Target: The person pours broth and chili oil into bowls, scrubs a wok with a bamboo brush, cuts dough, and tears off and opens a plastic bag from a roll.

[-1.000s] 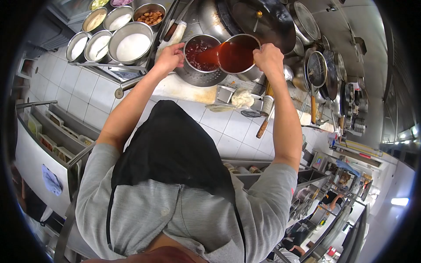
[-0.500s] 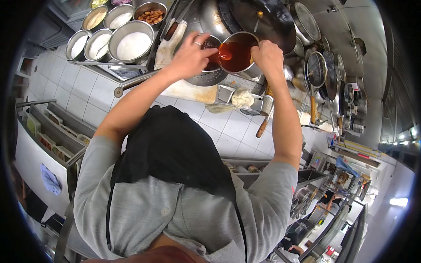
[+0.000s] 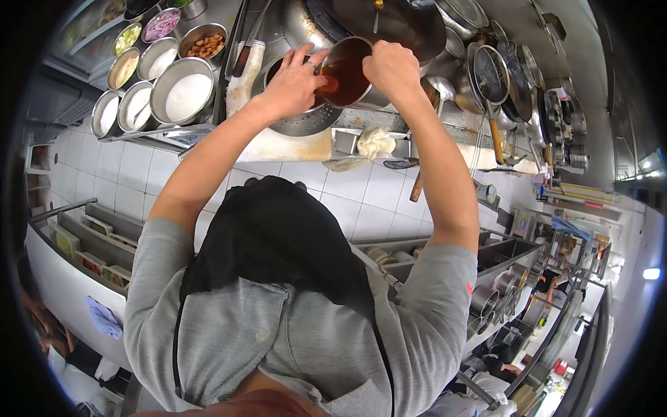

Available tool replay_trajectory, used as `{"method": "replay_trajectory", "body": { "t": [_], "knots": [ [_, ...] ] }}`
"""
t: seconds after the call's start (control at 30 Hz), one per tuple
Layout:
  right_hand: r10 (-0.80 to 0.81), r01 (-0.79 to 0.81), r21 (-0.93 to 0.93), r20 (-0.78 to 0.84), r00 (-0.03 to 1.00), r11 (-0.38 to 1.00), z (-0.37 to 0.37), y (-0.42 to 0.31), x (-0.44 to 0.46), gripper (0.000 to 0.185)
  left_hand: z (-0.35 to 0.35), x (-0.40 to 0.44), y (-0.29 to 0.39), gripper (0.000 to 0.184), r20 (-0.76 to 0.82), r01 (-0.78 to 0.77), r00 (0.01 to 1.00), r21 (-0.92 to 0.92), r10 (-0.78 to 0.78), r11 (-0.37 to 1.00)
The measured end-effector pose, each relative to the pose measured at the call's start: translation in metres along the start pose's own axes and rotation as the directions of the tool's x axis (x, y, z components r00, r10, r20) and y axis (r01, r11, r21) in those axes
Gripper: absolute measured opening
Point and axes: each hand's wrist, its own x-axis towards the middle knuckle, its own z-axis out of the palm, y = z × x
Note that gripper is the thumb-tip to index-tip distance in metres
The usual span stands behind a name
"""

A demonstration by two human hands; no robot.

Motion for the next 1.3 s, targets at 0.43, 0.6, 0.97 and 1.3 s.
{"method": "replay_trajectory", "body": {
  "t": [0.43,0.6,0.97,1.3],
  "knots": [
    [-0.088,0.087,-0.08,-0.011,0.996,0.993,-0.013,-0.021,0.004,0.024,0.003,0.003,-0.019,0.017,-0.149,-0.186,0.971,0.014,0.186,0.983],
    [-0.168,0.165,-0.132,-0.01,0.986,0.977,-0.014,-0.032,0.007,0.022,0.0,0.003,-0.025,0.017,-0.151,-0.211,0.965,0.053,0.217,0.976],
    [-0.339,0.309,-0.23,-0.105,0.935,0.923,-0.013,-0.056,0.007,0.018,-0.009,0.0,-0.029,0.015,-0.118,-0.215,0.969,0.027,0.217,0.976],
    [-0.449,0.379,-0.329,-0.171,0.877,0.865,-0.014,-0.07,0.005,0.012,0.0,0.0,-0.034,0.013,-0.201,-0.183,0.965,-0.068,0.167,0.981]
  ]
}}
